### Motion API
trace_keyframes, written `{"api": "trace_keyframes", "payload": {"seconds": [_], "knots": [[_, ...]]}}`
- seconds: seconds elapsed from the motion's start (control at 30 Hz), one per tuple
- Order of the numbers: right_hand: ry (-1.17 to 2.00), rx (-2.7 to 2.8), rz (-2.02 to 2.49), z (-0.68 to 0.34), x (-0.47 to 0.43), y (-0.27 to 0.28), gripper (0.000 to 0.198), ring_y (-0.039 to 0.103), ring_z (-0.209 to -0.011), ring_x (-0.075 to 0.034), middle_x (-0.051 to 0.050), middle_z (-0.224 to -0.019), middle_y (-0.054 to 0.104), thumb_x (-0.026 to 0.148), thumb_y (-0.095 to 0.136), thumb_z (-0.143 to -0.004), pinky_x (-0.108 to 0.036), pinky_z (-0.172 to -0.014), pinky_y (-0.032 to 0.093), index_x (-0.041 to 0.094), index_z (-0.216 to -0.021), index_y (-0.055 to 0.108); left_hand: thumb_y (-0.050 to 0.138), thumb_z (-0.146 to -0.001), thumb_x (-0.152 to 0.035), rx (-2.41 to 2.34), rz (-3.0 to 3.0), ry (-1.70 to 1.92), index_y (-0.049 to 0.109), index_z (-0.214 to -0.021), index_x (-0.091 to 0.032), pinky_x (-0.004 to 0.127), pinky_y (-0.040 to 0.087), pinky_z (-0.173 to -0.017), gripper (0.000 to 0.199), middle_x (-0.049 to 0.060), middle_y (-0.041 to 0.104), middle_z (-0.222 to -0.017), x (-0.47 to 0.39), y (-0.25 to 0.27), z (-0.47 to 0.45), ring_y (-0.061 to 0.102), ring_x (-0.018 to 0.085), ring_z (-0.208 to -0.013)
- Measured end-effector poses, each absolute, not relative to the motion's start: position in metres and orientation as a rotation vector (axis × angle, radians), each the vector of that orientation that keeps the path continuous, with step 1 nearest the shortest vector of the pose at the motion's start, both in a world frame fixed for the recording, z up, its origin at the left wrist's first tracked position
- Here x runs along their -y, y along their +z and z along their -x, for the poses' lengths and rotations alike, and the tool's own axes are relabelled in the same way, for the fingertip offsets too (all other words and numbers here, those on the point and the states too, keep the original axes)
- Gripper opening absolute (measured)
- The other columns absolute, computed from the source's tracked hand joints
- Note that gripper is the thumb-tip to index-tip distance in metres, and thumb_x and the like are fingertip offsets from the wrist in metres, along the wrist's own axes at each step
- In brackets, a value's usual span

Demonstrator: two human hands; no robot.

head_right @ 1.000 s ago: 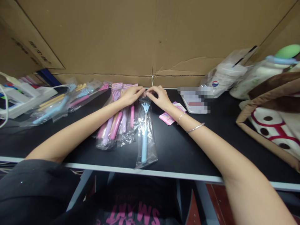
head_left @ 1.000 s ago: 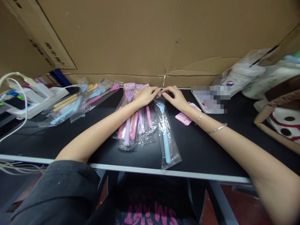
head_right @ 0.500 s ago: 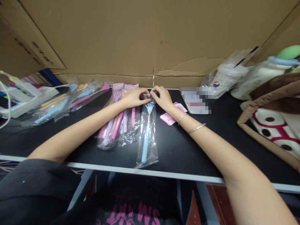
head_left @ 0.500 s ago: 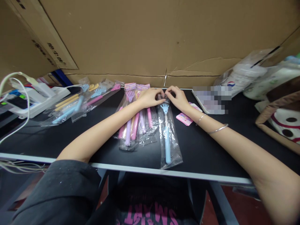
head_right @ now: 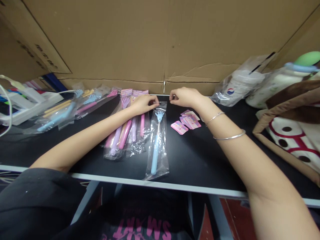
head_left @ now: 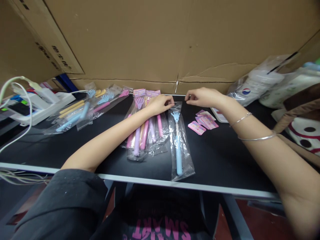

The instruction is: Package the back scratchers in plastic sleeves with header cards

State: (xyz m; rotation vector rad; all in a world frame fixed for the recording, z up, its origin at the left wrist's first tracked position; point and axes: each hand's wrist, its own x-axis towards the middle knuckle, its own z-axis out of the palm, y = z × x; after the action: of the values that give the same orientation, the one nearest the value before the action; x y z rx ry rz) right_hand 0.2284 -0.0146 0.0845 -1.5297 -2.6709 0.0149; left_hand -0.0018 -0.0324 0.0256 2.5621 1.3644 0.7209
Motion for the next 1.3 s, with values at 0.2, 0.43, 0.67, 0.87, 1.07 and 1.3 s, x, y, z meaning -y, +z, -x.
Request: {"api": "trace_keyframes", "payload": {"seconds": [0.2, 0.43, 0.67, 0.87, 1.07, 1.3], "knots": [[0.576, 2.909, 1.714, -0.266, -0.002, 0.077, 0.058, 0.069, -0.091, -0.027, -0.006, -0.099, 0.075, 0.063, 0.087, -0.056, -0.04, -0.08, 0.052, 0.023, -0.097, 0.073, 0.058, -0.094, -0.031, -1.37, -2.543, 0.681, 0.071, -0.099, -0.019, 0.027, 0.04, -0.073, 0.019, 0.004, 0.076, -0.094, 0.033, 0.026, 0.004, 0.066, 0.018, -0.086], [0.222, 3.011, 1.687, -0.269, -0.011, 0.069, 0.07, 0.062, -0.108, -0.034, -0.009, -0.105, 0.072, 0.072, 0.084, -0.049, -0.041, -0.085, 0.049, 0.025, -0.099, 0.07, 0.06, -0.094, -0.03, -1.358, -2.521, 0.613, 0.071, -0.1, -0.019, 0.027, 0.042, -0.075, 0.017, 0.003, 0.076, -0.098, 0.035, 0.028, 0.003, 0.067, 0.017, -0.088], [-0.002, 2.688, 1.717, -0.241, -0.001, 0.049, 0.037, 0.059, -0.107, -0.031, -0.01, -0.102, 0.072, 0.057, 0.057, -0.087, -0.042, -0.09, 0.042, 0.023, -0.097, 0.064, 0.056, -0.096, -0.034, -1.407, -2.533, 0.615, 0.071, -0.105, -0.018, 0.027, 0.041, -0.074, 0.023, 0.005, 0.076, -0.096, 0.036, 0.028, 0.002, 0.066, 0.018, -0.085], [0.017, 2.612, 1.478, -0.225, 0.004, 0.036, 0.03, 0.062, -0.103, -0.029, -0.01, -0.101, 0.073, 0.042, 0.049, -0.093, -0.043, -0.09, 0.045, 0.021, -0.103, 0.067, 0.052, -0.097, -0.037, -1.432, -2.509, 0.621, 0.072, -0.108, -0.02, 0.028, 0.039, -0.071, 0.029, 0.005, 0.075, -0.09, 0.036, 0.029, 0.0, 0.062, 0.017, -0.077], [0.431, 2.74, 1.312, -0.243, -0.005, 0.051, 0.055, 0.066, -0.084, -0.022, -0.007, -0.1, 0.073, 0.061, 0.08, -0.065, -0.033, -0.072, 0.052, 0.023, -0.104, 0.072, 0.054, -0.095, -0.037, -1.392, -2.496, 0.637, 0.072, -0.104, -0.02, 0.027, 0.037, -0.069, 0.026, 0.004, 0.074, -0.088, 0.035, 0.029, 0.001, 0.062, 0.016, -0.076], [0.486, 2.638, 1.425, -0.243, -0.002, 0.052, 0.051, 0.066, -0.081, -0.02, -0.006, -0.1, 0.072, 0.05, 0.085, -0.063, -0.032, -0.067, 0.053, 0.022, -0.102, 0.067, 0.056, -0.094, -0.039, -1.374, -2.489, 0.65, 0.072, -0.104, -0.019, 0.027, 0.036, -0.068, 0.027, 0.004, 0.075, -0.089, 0.035, 0.029, 0.002, 0.062, 0.016, -0.076]]}}
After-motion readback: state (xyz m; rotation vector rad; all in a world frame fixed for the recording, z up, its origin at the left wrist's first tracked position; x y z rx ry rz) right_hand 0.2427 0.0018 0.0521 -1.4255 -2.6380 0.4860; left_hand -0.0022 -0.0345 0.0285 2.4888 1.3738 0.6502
